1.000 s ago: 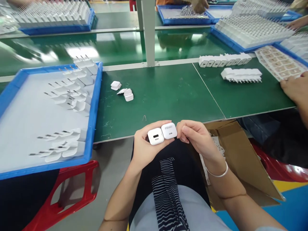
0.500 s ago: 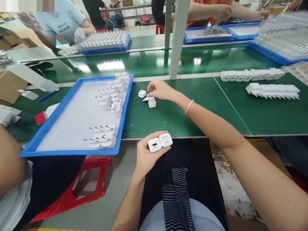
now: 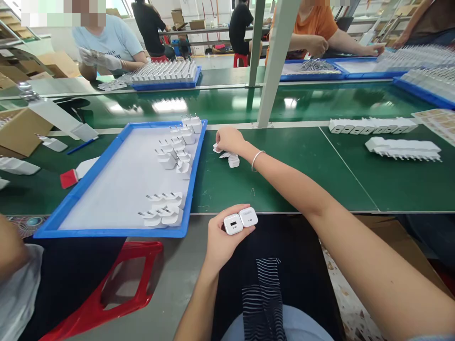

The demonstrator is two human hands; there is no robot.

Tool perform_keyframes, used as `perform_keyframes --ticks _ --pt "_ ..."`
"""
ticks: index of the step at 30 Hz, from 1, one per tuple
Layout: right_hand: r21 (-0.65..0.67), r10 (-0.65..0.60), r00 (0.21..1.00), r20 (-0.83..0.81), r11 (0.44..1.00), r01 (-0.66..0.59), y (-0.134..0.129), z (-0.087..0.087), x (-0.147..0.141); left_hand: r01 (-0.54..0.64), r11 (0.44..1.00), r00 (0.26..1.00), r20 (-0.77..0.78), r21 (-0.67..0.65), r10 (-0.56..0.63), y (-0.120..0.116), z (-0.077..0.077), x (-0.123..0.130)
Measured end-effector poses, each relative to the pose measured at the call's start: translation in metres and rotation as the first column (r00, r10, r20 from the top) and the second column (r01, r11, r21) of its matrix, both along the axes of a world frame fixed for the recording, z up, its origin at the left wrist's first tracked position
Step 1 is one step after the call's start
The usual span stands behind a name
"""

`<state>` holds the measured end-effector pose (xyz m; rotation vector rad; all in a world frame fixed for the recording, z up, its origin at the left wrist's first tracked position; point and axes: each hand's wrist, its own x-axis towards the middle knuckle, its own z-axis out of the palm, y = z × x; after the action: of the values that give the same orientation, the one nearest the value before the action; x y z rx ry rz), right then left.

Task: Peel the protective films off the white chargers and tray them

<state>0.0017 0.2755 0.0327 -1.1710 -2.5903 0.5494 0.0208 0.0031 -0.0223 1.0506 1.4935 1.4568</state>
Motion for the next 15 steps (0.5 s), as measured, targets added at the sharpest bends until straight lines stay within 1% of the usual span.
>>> perform_keyframes --ticks 6,10,13,15 --pt "-0.104 -0.020 0.993 -0.117 0.995 0.007 0.006 0.004 0.006 0.002 1.000 1.000 -0.003 0.028 -0.002 0.003 -0.004 -0.001" --pt "-0.172 -0.035 0.965 -0.259 0.985 -0.010 0.009 0.012 0.015 0.001 0.999 0.996 -0.084 0.043 0.002 0.004 0.003 -0.003" --pt "-0.250 -0.025 0.929 -0.370 0.966 -0.073 0.006 0.024 0.036 0.012 0.993 0.984 -0.180 0.120 0.010 0.005 0.012 -0.006" --pt "-0.308 -0.011 0.908 -0.419 0.942 -0.131 0.000 0.031 0.059 0.027 0.982 0.969 -0.245 0.188 0.021 0.007 0.020 -0.009"
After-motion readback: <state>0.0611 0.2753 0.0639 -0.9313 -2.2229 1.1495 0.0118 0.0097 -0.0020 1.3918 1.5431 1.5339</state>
